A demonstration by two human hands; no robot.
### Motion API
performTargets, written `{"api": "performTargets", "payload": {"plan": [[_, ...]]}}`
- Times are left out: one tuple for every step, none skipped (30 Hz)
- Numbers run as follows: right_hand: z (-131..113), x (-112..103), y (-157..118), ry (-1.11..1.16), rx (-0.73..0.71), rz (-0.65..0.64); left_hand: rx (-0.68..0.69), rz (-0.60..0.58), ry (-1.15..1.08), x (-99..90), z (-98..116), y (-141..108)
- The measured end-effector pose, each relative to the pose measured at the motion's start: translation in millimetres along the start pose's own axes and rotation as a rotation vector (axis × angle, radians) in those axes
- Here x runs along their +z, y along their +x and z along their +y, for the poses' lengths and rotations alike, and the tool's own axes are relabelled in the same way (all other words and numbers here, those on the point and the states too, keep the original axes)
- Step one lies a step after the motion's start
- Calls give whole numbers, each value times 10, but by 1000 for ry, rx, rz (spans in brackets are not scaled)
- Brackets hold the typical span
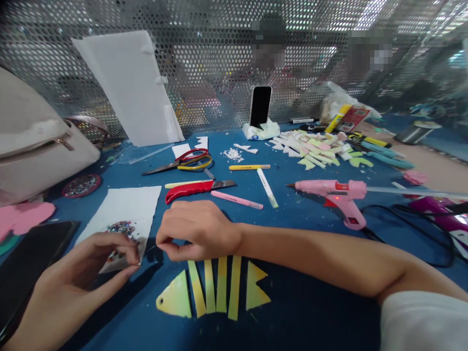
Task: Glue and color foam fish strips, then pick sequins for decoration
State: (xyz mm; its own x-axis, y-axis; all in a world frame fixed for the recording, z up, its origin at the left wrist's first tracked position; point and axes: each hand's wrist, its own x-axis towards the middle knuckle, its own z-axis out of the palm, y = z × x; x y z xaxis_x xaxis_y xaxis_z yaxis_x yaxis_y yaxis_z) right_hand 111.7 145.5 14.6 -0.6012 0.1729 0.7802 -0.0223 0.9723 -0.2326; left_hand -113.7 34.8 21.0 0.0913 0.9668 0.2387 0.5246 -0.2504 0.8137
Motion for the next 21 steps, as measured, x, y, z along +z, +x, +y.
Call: {"api": "performTargets", "payload": {"plan": [[1,-2,1,-1,-2,-2,2,1,0,0,-3,-4],[2,-4,3,-3,-5,-7,2,-2,-1,0,-6,-7],[3,-7,6,-7,-6,-17,7,-4,-3,1,-7,-7],[5,-10,9,-10,-8,-25,8,-8,-7,2,-6,-6],[6,-12,12,-14,-13,-32,9,-10,-9,4,-5,-3],[7,-14,14,-18,-19,-35,10,-11,-11,5,-2,0],[9,-15,15,-23,-25,-35,10,-12,-12,7,0,3],[10,-15,15,-28,-29,-38,10,-13,-13,8,2,6],[12,-15,14,-36,-32,-44,11,-10,-12,8,3,6],[14,-14,11,-46,-31,-54,9,-10,-10,8,2,5],[17,-14,8,-57,-28,-70,9,-10,-7,8,0,3],[19,-14,4,-67,-25,-84,9,-11,-4,7,-2,0],[21,-15,0,-76,-24,-96,8,-12,-3,6,-4,-4],[23,-16,-2,-84,-27,-104,7,-12,-3,5,-5,-6],[24,-18,-3,-93,-34,-110,6,-12,-6,5,-6,-7],[26,-22,-2,-104,-43,-118,3,-10,-11,5,-4,-6],[26,-25,1,-114,-55,-123,-2,-7,-14,6,-2,-3],[26,-29,5,-123,-65,-122,-7,-5,-15,8,1,1],[26,-32,9,-129,-74,-116,-10,-1,-13,9,3,6],[26,-35,13,-132,-82,-107,-11,0,-9,12,5,12],[25,-36,15,-137,-88,-103,-8,1,-6,14,6,16]]}}
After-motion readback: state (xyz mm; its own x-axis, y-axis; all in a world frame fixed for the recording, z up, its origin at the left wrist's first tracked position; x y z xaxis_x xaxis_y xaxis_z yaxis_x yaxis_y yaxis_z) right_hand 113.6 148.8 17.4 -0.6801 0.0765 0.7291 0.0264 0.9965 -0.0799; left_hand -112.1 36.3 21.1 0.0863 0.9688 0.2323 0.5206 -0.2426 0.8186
